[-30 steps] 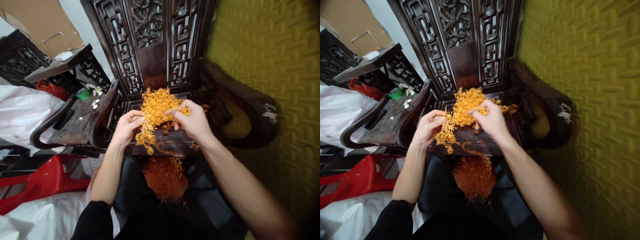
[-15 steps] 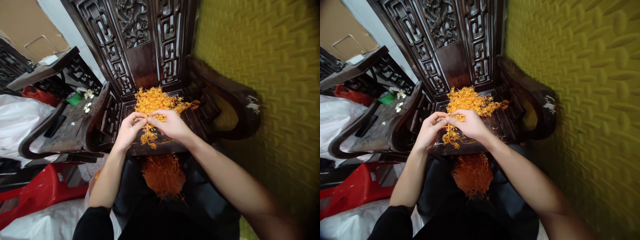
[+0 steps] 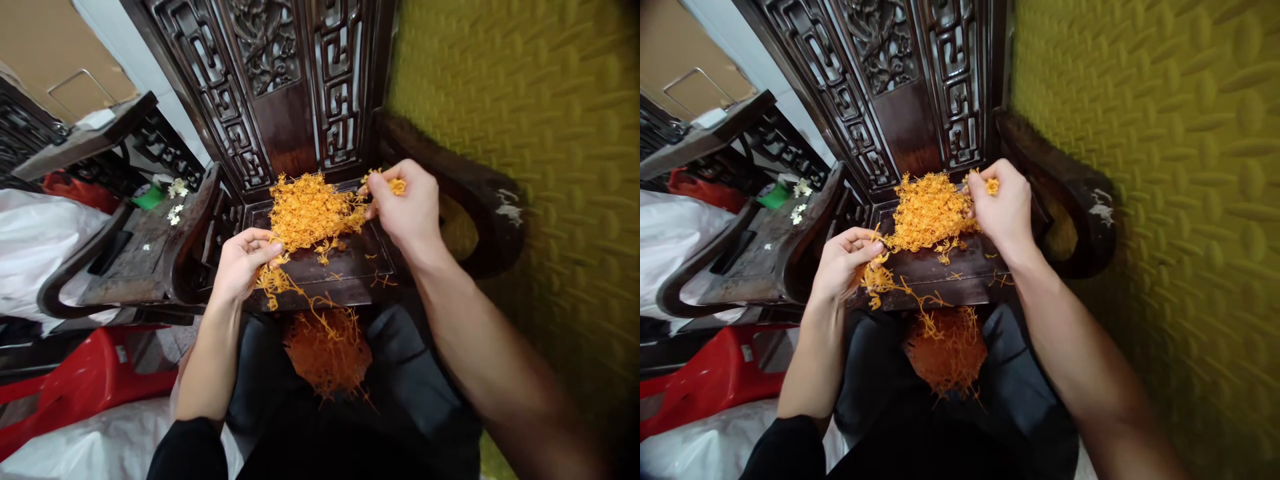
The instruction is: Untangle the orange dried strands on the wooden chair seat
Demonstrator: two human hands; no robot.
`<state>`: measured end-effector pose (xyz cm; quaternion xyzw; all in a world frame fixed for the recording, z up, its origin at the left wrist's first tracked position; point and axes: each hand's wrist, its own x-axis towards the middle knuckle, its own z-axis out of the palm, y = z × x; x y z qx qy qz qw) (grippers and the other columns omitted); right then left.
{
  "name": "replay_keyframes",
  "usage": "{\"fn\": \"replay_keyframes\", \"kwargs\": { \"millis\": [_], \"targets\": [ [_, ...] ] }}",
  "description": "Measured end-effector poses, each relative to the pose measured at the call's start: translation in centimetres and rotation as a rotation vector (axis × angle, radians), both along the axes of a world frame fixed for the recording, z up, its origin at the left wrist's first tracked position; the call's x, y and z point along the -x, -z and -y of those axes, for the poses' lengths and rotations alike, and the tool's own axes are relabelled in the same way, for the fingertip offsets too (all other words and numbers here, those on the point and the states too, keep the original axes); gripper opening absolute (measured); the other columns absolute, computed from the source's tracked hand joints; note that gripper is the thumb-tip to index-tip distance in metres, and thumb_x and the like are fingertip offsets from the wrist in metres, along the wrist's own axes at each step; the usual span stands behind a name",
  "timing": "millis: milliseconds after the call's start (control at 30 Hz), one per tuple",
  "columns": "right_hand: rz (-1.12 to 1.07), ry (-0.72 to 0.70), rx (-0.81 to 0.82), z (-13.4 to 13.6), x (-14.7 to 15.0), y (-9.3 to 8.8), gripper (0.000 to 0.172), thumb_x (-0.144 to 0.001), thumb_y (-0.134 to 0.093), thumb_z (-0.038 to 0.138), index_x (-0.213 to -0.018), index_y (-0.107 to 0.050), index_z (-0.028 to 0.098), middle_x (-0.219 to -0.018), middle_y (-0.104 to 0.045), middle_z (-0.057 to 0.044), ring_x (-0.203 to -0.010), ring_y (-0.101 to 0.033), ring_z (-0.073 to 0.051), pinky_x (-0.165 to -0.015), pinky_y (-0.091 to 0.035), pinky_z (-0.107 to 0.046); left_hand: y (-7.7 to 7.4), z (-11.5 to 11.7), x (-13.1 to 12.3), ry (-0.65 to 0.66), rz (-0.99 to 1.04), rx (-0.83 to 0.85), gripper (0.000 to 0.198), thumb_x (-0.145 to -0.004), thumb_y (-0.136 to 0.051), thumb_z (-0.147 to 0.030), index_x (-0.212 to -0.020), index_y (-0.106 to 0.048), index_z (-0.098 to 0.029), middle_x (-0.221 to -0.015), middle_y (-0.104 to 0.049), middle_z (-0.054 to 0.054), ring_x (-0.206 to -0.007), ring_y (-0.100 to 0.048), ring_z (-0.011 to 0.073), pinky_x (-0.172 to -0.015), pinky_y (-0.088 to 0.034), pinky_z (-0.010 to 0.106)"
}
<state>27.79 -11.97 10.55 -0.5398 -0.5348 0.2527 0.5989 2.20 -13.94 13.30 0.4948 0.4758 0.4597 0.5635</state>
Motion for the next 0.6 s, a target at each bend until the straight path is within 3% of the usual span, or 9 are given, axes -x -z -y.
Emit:
{"fn": "replay_keyframes", "kwargs": {
  "millis": [100,200,267,400,500,600],
  "targets": [
    [-0.082,-0.177,0.137,0.6,0.4,0.2,0.023,-0.093,-0.063,0.037,-0.107,-0.067,0.02,-0.087,-0.075,-0.007,-0.051,-0.061,-0.015,-0.052,-0.045,-0.031,0.8,-0.8,-0.3,-0.06,0.04,-0.045,0.042,-0.06,-0.095,-0.03,-0.088,-0.069,-0.014,-0.071,-0.072,0.001,-0.056,-0.065,0.0093,-0.057,-0.053,0.021],
    [-0.037,-0.43,0.218,2.1,2.8,0.3,0.039,-0.093,-0.06,0.032,-0.13,-0.066,0.021,-0.084,-0.076,-0.005,-0.045,-0.059,-0.015,-0.053,-0.051,-0.035,1.8,-1.3,-0.8,-0.078,0.006,-0.143,0.041,-0.064,-0.093,-0.034,-0.092,-0.07,-0.015,-0.076,-0.073,0.002,-0.063,-0.068,0.0103,-0.063,-0.055,0.022],
    [0.042,-0.482,0.207,2.8,4.4,0.2,0.04,-0.093,-0.061,0.038,-0.128,-0.07,0.02,-0.081,-0.075,-0.005,-0.05,-0.061,-0.017,-0.057,-0.052,-0.037,2.2,-1.3,-1.1,-0.088,-0.038,-0.221,0.04,-0.066,-0.092,-0.034,-0.094,-0.071,-0.015,-0.083,-0.074,0.003,-0.069,-0.07,0.0116,-0.068,-0.057,0.024],
    [0.164,-0.442,0.124,3.1,6.2,0.1,0.033,-0.087,-0.071,0.049,-0.1,-0.079,0.019,-0.087,-0.077,-0.006,-0.077,-0.069,-0.022,-0.073,-0.052,-0.037,2.0,-0.5,-1.9,-0.116,-0.141,-0.294,0.035,-0.069,-0.09,-0.033,-0.094,-0.073,-0.016,-0.08,-0.073,0.002,-0.067,-0.07,0.0125,-0.065,-0.056,0.024],
    [0.258,-0.374,0.061,2.8,5.9,0.0,0.027,-0.091,-0.066,0.043,-0.081,-0.073,0.019,-0.078,-0.074,-0.004,-0.073,-0.065,-0.019,-0.072,-0.047,-0.034,1.2,-0.3,-1.8,-0.158,-0.208,-0.308,0.027,-0.071,-0.088,-0.031,-0.087,-0.072,-0.016,-0.071,-0.071,0.001,-0.056,-0.065,0.0114,-0.055,-0.051,0.022],
    [0.266,-0.132,-0.03,2.0,3.7,0.0,0.022,-0.09,-0.068,0.036,-0.076,-0.067,0.019,-0.077,-0.072,-0.005,-0.071,-0.063,-0.019,-0.069,-0.045,-0.033,0.4,-1.4,0.1,-0.369,-0.17,-0.428,0.02,-0.07,-0.086,-0.025,-0.079,-0.071,-0.016,-0.066,-0.067,-0.002,-0.049,-0.057,0.0074,-0.048,-0.043,0.02]
  ]
}}
